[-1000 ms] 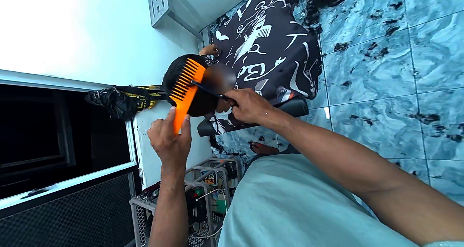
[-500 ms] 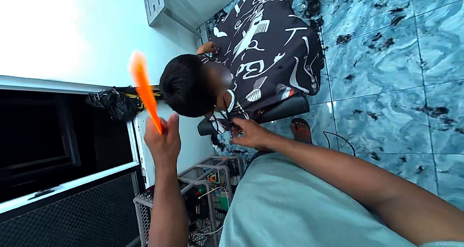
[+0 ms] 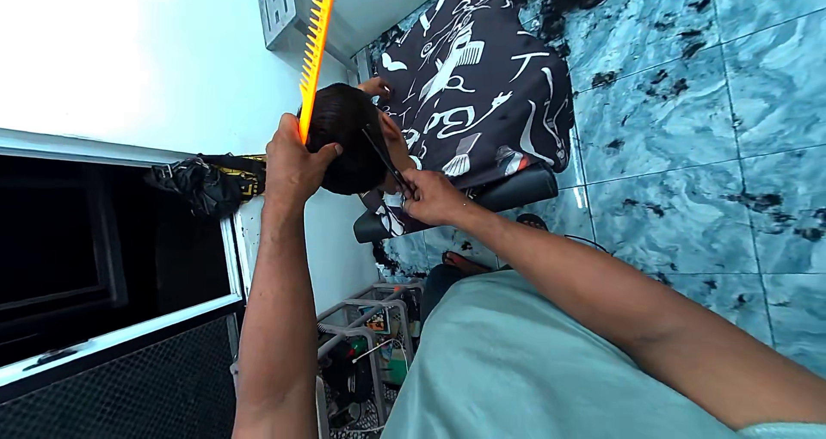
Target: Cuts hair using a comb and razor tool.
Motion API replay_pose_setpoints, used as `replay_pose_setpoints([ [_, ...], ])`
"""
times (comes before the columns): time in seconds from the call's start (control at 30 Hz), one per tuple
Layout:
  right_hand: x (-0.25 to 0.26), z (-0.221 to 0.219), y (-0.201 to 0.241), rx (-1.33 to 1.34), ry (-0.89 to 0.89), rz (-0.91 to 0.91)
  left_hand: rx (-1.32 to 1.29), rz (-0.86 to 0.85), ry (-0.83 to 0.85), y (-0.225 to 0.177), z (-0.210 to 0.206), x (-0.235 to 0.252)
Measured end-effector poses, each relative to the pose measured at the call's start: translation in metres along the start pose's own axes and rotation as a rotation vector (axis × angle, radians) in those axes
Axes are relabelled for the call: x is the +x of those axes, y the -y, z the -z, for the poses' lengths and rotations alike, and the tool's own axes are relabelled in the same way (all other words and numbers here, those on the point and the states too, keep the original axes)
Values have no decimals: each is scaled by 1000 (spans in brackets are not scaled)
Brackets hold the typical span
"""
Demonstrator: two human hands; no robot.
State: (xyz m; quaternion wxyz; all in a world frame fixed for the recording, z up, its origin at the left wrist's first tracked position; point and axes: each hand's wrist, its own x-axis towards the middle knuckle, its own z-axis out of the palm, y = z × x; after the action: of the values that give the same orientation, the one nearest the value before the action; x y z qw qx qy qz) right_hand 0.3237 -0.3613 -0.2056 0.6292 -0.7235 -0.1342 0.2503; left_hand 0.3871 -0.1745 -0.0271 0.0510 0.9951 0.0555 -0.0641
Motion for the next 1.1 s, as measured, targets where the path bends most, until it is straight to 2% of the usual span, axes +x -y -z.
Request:
replay_pose_setpoints([
  [0.3,19,-10,7,-20,-150,-29,-118,-141,52,23,-2,40],
  [0.6,8,-32,15,-27,-289,-17,-172,-219,14,29,-9,26],
  [0.7,-2,-37,15,-17,-323,-42,-198,-224,-66,33,-15,19],
  [0.83,-34,-48,6,274,-419,-166,-289,-169,-250,32,-4,-13],
  [0.87,-42,-51,0,328,-439,-180,-327,-152,-237,27,-5,-22],
  [0.97,-55,-49,-20,335,-558,-141,-380,-143,16,19,-28,-43],
  [1.03,-58,-32,-27,249,-671,-40,-276,-172,166,30,-59,-68],
  [1.1,-53,-3,-31,92,-784,67,-109,-269,205,54,-100,-94],
])
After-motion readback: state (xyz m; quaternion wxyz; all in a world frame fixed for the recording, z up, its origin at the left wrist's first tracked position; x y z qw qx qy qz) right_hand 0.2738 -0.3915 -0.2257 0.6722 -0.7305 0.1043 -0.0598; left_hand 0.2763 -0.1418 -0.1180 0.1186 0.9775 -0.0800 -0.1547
